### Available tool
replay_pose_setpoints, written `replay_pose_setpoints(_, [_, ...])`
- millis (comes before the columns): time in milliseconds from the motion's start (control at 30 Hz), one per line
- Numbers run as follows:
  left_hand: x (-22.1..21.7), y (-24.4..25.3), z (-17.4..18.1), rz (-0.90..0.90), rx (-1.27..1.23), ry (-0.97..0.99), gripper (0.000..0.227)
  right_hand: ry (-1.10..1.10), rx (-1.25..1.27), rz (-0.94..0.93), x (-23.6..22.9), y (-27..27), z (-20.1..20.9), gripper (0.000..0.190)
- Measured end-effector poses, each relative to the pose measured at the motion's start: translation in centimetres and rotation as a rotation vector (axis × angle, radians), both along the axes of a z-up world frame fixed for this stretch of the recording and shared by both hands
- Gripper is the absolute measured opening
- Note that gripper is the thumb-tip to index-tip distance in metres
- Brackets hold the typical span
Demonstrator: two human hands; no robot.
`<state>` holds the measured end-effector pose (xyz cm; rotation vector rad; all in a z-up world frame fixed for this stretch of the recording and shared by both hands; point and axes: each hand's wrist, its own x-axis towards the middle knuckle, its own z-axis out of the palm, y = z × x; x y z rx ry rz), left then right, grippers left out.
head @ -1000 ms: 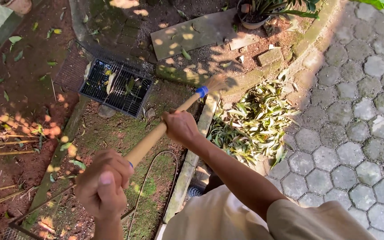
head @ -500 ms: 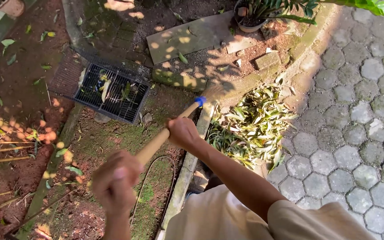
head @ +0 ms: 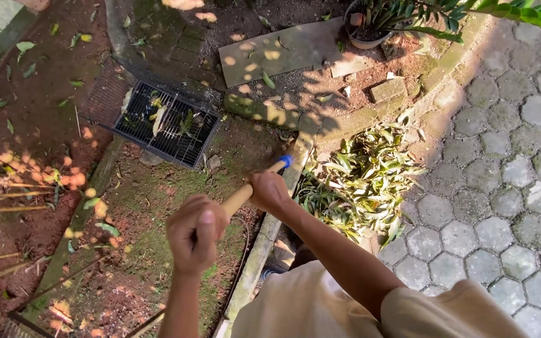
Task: Sweeping dry leaves on a paved outdoor area using a broom to clear the path.
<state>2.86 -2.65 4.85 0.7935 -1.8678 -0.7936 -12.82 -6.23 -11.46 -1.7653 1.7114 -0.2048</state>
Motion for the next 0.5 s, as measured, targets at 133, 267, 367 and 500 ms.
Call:
replay_pose_setpoints(133, [1.1,1.4,6.3,-0.014,-0.152,0.030,0.050,-0.051,-0.030,-0.008,1.6,0.3,7.0,0.004])
replay_pose_setpoints(267, [1.8,2.3,10.5,0.026,-0.216,0.052,0.053,-0.124,-0.123,-0.026,3.3,0.0,11.2,0.019])
replay_pose_setpoints(367, [1.8,0.4,5.4,0.023,-0.245,-0.043,0.053,-0.186,-0.231,-0.078,3.6,-1.9,4.9,0.017])
replay_pose_setpoints(500, [0.9,-1.8,-1.4,-0.011,-0.103,0.081,0.054,-0.108,-0.212,-0.045,2.3,-2.2,-4.0,0.026])
